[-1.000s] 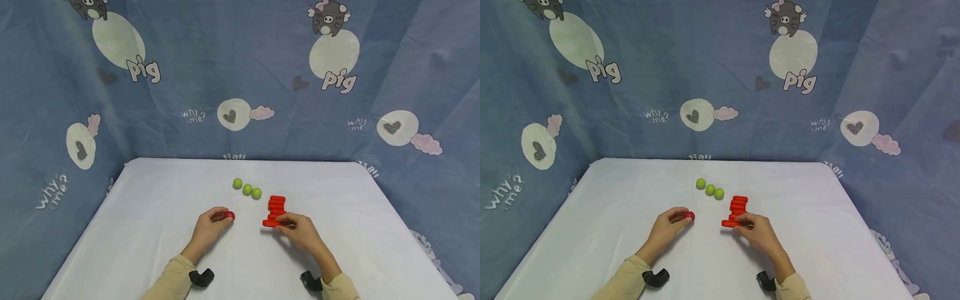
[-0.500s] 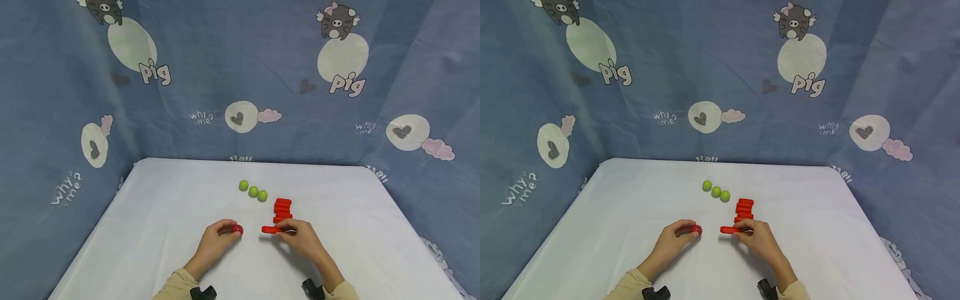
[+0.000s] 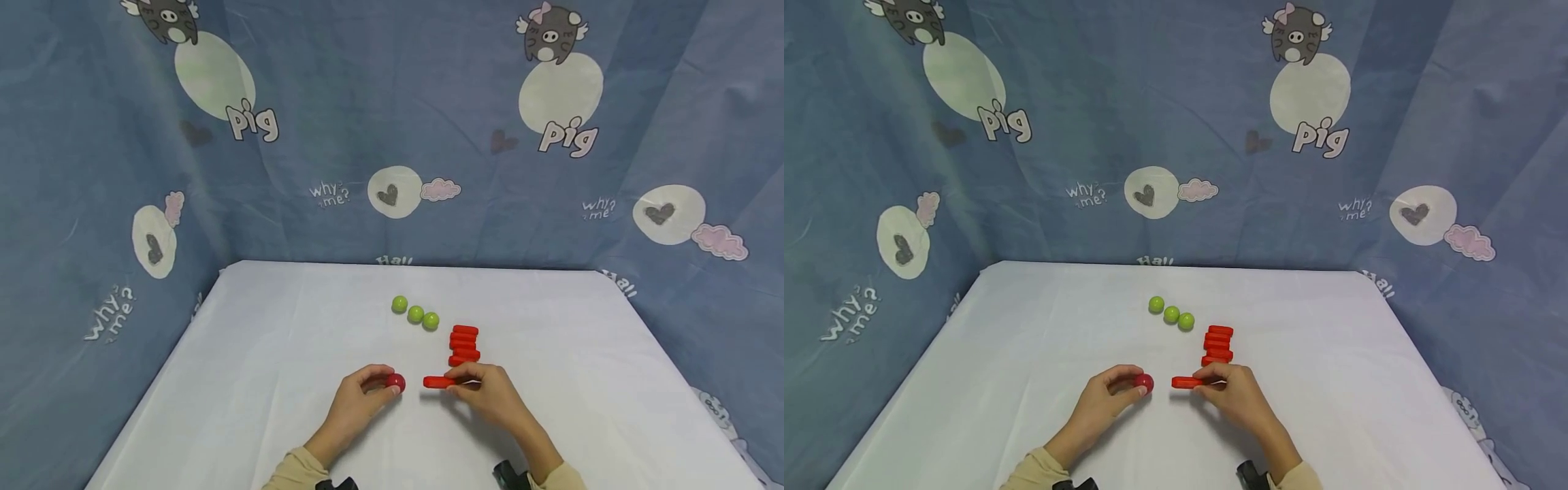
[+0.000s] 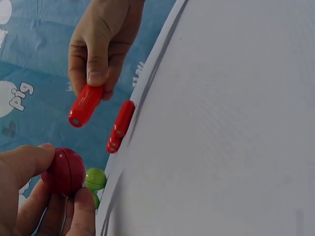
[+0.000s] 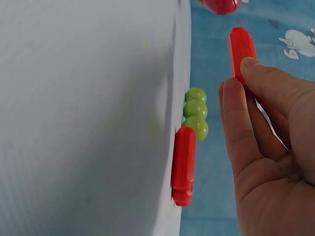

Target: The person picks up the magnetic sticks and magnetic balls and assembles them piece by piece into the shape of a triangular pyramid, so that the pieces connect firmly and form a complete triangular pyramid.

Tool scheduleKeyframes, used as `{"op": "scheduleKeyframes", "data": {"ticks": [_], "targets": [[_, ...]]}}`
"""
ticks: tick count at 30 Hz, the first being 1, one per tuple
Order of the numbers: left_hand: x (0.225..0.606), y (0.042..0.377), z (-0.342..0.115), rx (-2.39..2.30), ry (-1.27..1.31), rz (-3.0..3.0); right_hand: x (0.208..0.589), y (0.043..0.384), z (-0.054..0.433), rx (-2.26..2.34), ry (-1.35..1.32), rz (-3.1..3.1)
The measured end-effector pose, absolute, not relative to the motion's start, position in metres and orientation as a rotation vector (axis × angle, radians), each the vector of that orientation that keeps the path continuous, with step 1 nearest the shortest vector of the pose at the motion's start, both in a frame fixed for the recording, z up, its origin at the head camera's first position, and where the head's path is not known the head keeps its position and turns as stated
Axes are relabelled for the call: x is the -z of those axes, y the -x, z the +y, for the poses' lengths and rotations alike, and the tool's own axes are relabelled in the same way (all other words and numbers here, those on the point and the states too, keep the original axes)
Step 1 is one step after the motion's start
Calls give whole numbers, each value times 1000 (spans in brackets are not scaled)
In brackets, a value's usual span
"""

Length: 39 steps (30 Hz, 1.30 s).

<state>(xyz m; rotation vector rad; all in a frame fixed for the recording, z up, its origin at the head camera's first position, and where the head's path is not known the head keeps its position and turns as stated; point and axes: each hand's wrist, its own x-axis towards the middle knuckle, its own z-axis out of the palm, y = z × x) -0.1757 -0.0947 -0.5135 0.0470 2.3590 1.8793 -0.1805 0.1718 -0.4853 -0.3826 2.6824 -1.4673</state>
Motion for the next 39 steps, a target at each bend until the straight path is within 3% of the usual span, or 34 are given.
{"op": "scheduleKeyframes", "data": {"ticks": [39], "targets": [[512,171,-84,-1980,-128,2221,486,178,157,1462,478,2625]]}}
